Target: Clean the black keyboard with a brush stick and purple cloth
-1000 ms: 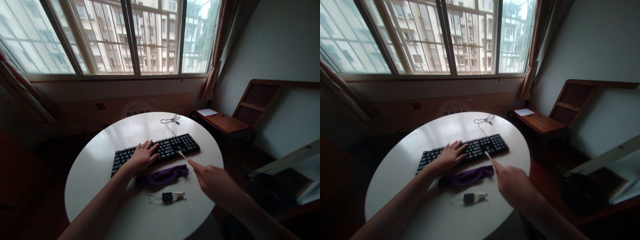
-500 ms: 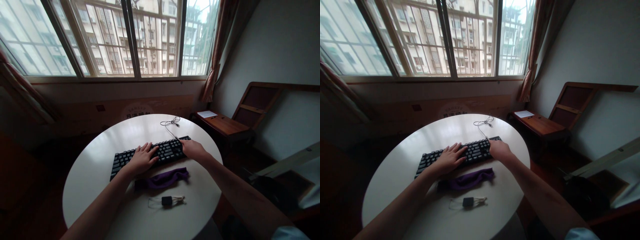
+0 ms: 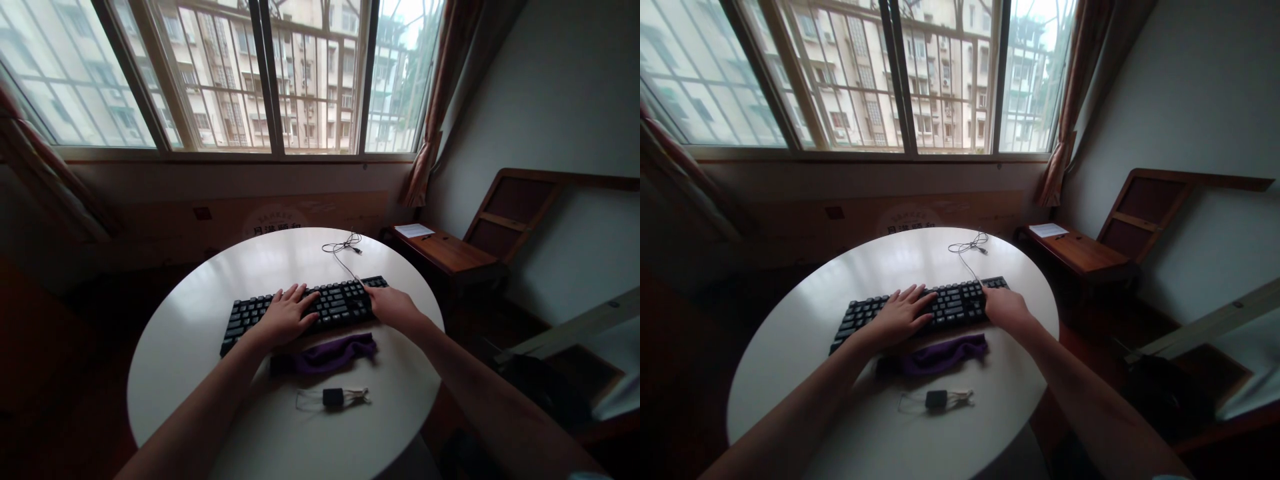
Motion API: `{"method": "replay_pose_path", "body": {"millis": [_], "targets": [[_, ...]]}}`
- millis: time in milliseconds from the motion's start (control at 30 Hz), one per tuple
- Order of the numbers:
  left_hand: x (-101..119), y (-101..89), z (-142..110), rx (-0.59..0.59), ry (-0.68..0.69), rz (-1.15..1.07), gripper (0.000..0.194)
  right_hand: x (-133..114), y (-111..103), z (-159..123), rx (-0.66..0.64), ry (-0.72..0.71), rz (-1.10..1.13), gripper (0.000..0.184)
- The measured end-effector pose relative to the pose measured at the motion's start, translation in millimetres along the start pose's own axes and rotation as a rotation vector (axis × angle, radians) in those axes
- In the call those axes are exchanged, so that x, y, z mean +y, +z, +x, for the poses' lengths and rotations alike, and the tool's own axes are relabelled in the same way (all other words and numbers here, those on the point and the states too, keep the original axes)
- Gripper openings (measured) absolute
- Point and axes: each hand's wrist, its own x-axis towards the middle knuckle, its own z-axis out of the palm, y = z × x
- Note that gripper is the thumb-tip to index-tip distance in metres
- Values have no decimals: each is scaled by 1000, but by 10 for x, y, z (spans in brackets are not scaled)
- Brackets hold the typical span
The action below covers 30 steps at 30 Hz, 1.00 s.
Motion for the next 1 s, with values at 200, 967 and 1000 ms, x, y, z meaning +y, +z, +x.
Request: {"method": "replay_pose_path", "body": {"millis": [200,967,1000], "targets": [[-4,34,7,24,7,-12,57,88,1,-227,-13,10,22,48],[-6,38,16,46,-26,-6,57,341,-138,-1260,-14,38,56,46],[-5,37,18,42,-29,-3,57,345,-161,-1213,14,48,64,47]]}}
